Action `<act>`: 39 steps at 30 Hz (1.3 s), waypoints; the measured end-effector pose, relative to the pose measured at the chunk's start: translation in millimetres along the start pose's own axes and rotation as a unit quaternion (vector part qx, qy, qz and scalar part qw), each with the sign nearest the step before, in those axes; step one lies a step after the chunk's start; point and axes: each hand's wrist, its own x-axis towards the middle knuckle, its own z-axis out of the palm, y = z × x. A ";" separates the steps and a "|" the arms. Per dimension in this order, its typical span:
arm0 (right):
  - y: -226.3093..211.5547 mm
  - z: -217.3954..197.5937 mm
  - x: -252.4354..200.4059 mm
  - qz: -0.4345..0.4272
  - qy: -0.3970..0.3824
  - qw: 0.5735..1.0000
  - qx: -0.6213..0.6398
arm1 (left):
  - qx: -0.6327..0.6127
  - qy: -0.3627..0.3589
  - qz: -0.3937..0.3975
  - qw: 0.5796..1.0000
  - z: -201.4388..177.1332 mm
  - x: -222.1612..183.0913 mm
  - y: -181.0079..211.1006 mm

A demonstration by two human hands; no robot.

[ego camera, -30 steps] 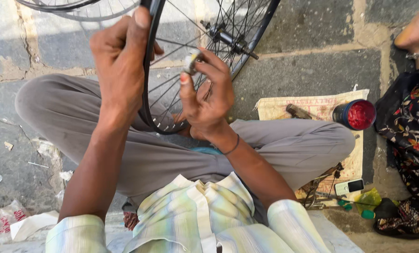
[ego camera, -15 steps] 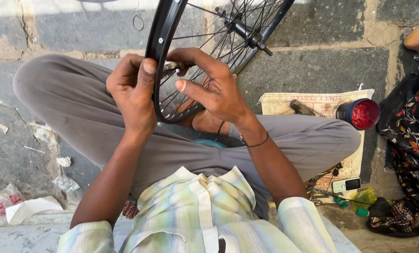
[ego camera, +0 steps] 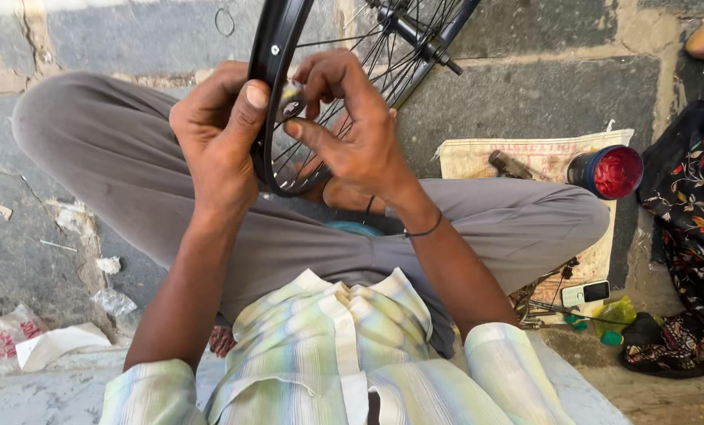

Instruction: The person sits on the ground and manipulates a bicycle wheel rim, adjusting the components near the hub and spokes by hand.

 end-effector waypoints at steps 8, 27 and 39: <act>-20.1 -2.2 14.4 0.039 0.004 0.992 0.124 | 0.065 0.073 0.022 0.995 -0.3 -3.4 -18.9; 7.7 32.7 -3.0 -0.227 0.129 0.872 -0.414 | 0.081 0.047 0.044 0.995 1.3 -2.0 -15.7; 0.9 32.4 -1.4 -0.239 0.126 0.869 -0.414 | -0.013 -0.033 0.013 0.999 -3.5 4.5 -14.3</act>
